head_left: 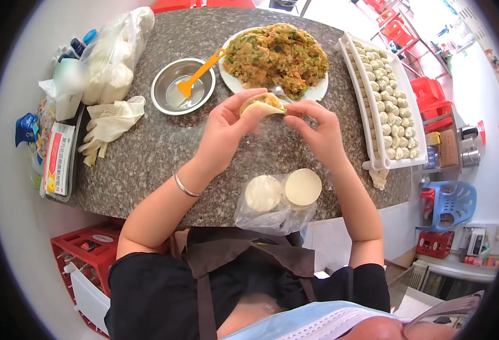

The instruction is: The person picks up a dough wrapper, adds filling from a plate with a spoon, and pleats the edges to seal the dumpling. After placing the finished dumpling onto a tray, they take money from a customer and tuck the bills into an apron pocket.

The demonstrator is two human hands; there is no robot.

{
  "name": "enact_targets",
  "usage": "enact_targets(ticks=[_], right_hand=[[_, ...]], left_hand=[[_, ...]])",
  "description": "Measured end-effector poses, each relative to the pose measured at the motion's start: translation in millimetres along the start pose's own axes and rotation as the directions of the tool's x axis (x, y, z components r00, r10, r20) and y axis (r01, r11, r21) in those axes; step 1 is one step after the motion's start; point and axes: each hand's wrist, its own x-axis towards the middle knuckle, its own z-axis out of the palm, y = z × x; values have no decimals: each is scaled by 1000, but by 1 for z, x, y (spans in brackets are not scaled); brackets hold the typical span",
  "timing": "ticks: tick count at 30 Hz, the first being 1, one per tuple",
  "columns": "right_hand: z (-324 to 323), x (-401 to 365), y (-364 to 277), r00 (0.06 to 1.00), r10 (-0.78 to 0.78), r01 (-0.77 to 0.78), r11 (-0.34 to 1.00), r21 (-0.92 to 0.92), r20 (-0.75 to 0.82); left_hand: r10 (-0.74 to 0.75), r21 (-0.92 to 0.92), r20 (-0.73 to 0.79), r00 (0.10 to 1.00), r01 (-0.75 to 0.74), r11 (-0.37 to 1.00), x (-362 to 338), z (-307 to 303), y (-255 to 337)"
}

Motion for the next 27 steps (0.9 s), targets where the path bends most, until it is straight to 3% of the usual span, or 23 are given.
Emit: enact_targets(ticks=[1, 2, 4, 10, 13, 16, 19, 23, 26, 27], right_hand=[[4, 1, -1, 998, 64, -63, 983, 173, 0], [8, 4, -3, 998, 63, -61, 982, 177, -6], [12, 8, -6, 994, 101, -70, 890, 451, -46], [18, 14, -9, 982, 173, -110, 849, 517, -74], [24, 12, -19, 987, 119, -56, 882, 467, -107], [26, 13, -14, 991, 82, -29, 907, 420, -108], [19, 18, -14, 990, 142, -118, 895, 430, -23], [21, 18, -12, 991, 128, -102, 896, 432, -32], [22, 16, -11, 992, 46, -6, 944, 329, -114], [22, 16, -13, 989, -70, 101, 965, 243, -133]], left_hand=[[10, 20, 0, 1000, -10, 1000, -2, 2, 0], [9, 25, 4, 1000, -9, 1000, -2, 3, -1], [194, 115, 21, 981, -195, 974, -3, 4, -4], [390, 214, 43, 920, -390, 896, -5, 4, -10], [430, 129, -19, 903, -424, 896, -4, 5, -10], [406, 197, -12, 914, -396, 897, -5, 3, -9], [396, 196, -4, 918, -388, 901, -6, 3, -8], [394, 236, -5, 919, -382, 894, -6, 4, -8], [386, 242, -27, 922, -369, 897, -4, 4, -8], [377, 224, -49, 925, -358, 906, -3, 4, -7]])
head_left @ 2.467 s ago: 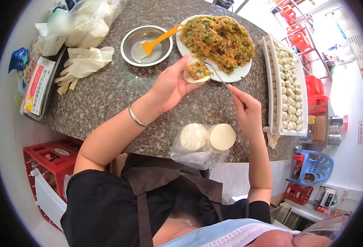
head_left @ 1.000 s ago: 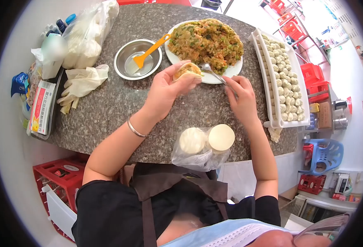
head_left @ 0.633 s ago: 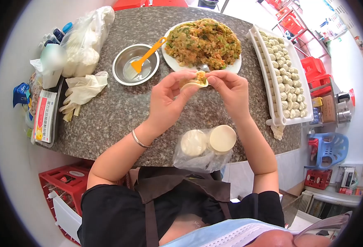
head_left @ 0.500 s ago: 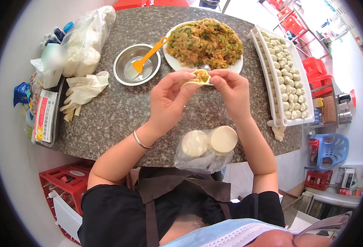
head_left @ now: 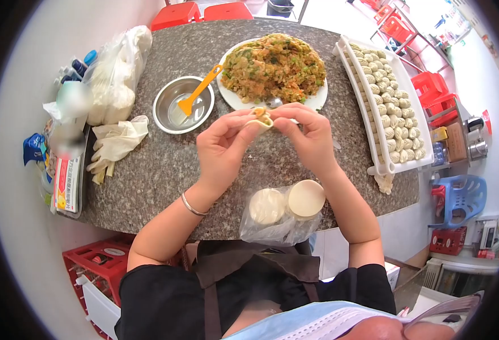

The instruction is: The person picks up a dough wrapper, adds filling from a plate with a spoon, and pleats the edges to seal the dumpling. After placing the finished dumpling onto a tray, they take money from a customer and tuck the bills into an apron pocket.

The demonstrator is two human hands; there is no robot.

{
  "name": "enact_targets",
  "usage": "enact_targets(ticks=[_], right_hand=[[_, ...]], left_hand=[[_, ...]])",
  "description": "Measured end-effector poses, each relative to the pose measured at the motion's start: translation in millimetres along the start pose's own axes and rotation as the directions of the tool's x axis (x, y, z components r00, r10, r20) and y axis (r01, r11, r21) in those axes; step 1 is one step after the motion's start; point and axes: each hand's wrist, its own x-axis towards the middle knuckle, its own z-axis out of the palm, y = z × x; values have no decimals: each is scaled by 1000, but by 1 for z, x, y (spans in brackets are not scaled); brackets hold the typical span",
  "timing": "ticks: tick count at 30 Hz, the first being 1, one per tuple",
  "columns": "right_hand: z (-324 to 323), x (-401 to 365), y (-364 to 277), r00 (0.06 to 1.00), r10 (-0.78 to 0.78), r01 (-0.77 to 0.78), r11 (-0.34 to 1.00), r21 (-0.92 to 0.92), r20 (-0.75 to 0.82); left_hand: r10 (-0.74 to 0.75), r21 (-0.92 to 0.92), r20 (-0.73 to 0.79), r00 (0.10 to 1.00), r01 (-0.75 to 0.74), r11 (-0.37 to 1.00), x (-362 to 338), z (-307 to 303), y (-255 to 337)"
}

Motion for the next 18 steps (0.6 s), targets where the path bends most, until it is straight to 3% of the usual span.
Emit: enact_targets(ticks=[1, 3, 6, 8, 9, 12, 15, 17, 18], right_hand=[[0, 0, -1, 993, -114, 115, 991, -75, 21], [0, -2, -1, 994, -110, 110, 991, -77, 0], [-6, -2, 0, 1000, -12, 12, 997, -71, -2], [-12, -2, 7, 971, 221, -231, 964, 130, 90], [-13, -4, 7, 972, 222, -231, 964, 134, 75], [-10, -5, 4, 986, 147, -157, 976, 152, 78], [-6, -8, 1, 997, 74, -73, 997, 33, -3], [-5, -7, 4, 976, -218, 215, 966, -143, -5], [-6, -6, 5, 976, -217, 214, 967, -140, -6]], left_hand=[[-15, -18, -22, 1000, 15, 1000, 1, 0, 0], [-8, 19, 5, 1000, 8, 1000, 0, -1, -2], [-1, 56, 58, 998, -2, 998, -2, -1, -2], [-4, 55, 97, 995, -1, 998, -2, 0, -1], [12, 74, 120, 993, -21, 997, -2, 1, -1], [-1, 101, 136, 991, -13, 995, -4, 1, -1], [-55, 98, 78, 995, 47, 994, -5, 0, -5], [-82, 85, 30, 996, 79, 993, -5, -1, -6], [-71, 93, 50, 996, 67, 993, -4, -1, -7]])
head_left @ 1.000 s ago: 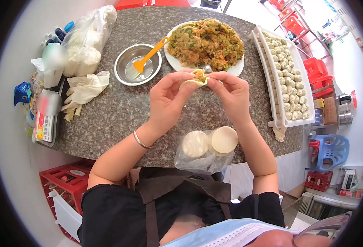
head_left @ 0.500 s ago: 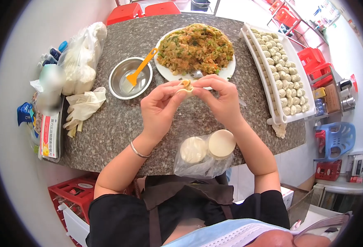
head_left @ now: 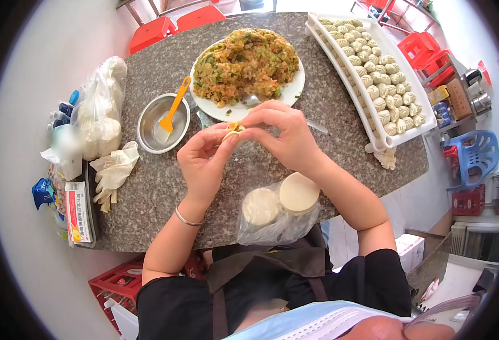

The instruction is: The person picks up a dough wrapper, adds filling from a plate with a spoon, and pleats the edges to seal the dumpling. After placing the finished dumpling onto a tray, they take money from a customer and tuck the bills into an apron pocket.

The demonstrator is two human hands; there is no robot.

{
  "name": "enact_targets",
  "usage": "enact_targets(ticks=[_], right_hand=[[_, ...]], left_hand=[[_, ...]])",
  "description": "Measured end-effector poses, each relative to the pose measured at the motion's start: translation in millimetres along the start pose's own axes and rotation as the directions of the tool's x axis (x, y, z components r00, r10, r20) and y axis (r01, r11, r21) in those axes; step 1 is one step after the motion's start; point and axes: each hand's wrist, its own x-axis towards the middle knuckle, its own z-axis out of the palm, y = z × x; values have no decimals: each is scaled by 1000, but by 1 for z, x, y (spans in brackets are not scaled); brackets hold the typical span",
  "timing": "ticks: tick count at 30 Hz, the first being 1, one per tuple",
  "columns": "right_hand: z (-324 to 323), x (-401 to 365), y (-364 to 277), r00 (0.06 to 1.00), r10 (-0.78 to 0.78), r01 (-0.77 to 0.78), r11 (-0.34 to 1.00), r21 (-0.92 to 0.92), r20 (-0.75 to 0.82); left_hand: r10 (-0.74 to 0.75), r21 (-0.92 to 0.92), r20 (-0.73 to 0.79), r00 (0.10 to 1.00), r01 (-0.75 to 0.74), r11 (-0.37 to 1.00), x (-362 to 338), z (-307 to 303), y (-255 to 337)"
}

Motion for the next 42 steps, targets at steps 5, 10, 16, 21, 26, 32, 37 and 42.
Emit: enact_targets(ticks=[5, 10, 16, 21, 26, 32, 37, 42], right_hand=[[-7, 1, -4, 932, 358, -361, 918, 161, 52], [-7, 0, 6, 946, 293, -316, 926, 206, 136], [2, -1, -2, 991, 129, -129, 992, 4, 26], [-2, -1, -3, 998, 66, -65, 995, -78, 13], [-7, 0, 4, 950, 282, -302, 937, 175, 131], [-2, -2, -3, 977, 203, -203, 979, 2, 59], [3, -2, -4, 996, 89, -88, 996, -26, 19], [7, -5, -2, 988, 152, -149, 987, 64, -32]], left_hand=[[-61, -81, -32, 998, 58, 995, 4, 6, 7], [61, 23, 111, 992, -64, 998, 2, 0, 1], [-84, -34, 11, 996, 84, 996, 2, 0, 9], [-99, -140, -46, 994, 91, 986, 3, 5, 10], [9, -18, 58, 998, -7, 1000, 0, 2, 3], [-71, 24, 21, 997, 70, 997, 0, 2, 7], [37, -33, -80, 996, -39, 999, -1, 9, 5], [264, 181, -46, 963, -252, 951, -1, 2, 1]])
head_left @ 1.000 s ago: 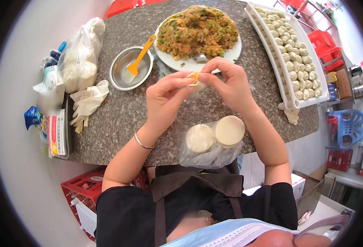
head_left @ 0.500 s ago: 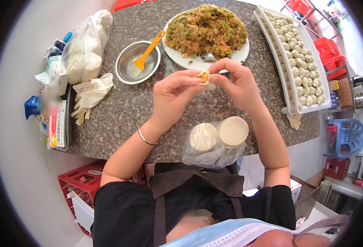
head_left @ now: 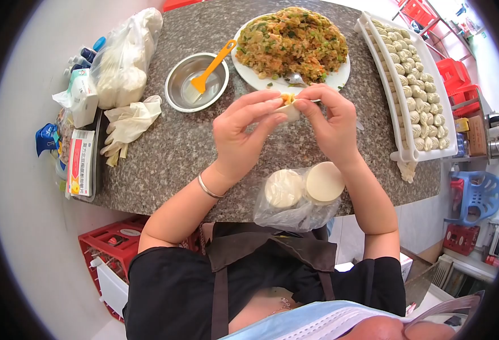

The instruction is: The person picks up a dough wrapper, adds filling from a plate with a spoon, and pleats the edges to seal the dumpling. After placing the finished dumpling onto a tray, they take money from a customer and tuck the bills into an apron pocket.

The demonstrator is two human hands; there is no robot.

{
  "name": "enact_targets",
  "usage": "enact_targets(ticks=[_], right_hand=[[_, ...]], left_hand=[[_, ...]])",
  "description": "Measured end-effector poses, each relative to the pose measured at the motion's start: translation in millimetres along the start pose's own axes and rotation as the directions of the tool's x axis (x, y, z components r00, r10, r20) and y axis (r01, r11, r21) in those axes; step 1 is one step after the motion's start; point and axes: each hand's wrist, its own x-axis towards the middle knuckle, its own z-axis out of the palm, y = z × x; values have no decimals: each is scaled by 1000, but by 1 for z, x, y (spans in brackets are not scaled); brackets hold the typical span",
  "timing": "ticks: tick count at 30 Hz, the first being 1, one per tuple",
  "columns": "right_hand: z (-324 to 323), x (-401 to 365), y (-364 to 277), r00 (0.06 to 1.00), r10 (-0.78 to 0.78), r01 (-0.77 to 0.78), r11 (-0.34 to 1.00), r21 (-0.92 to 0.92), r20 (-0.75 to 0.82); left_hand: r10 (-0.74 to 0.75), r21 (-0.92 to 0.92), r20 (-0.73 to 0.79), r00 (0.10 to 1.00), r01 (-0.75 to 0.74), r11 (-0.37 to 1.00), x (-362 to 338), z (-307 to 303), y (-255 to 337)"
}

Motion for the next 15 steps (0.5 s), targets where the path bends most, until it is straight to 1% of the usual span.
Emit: enact_targets(ticks=[2, 3, 5, 6, 8, 9, 11, 12, 14, 15], right_hand=[[-1, 0, 0, 1000, 0, 0, 1000, -5, 13], [-2, 1, -1, 1000, -1, 1, 1000, -5, 14], [-4, 2, -1, 998, -45, 50, 991, -124, 45], [-5, 2, -1, 998, -46, 52, 991, -125, 46], [-6, 3, -1, 994, -94, 106, 972, -210, 64], [-6, 4, -2, 993, -100, 112, 971, -210, 65], [-5, 3, -3, 987, -142, 158, 955, -250, 80], [-5, 3, -3, 986, -147, 163, 955, -248, 81], [-4, 2, -4, 991, -120, 130, 959, -253, 55], [-3, 2, -4, 991, -121, 131, 959, -253, 55]], left_hand=[[133, 206, 154, 979, -163, 965, 1, -6, -6], [134, 206, 152, 979, -164, 965, 1, -6, -6], [52, 160, 136, 989, -74, 984, 1, -4, -4], [54, 160, 134, 989, -75, 984, 2, 1, 1], [-93, 38, -54, 994, 95, 995, 5, 10, 13], [-87, 39, -56, 995, 89, 995, 6, 8, 11], [91, 228, 131, 987, -119, 966, 6, 0, 4], [95, 230, 129, 987, -123, 965, 6, -3, 1], [15, 205, 172, 985, -51, 977, 4, -6, -5], [-93, 149, 152, 984, 70, 986, 3, -4, -7]])
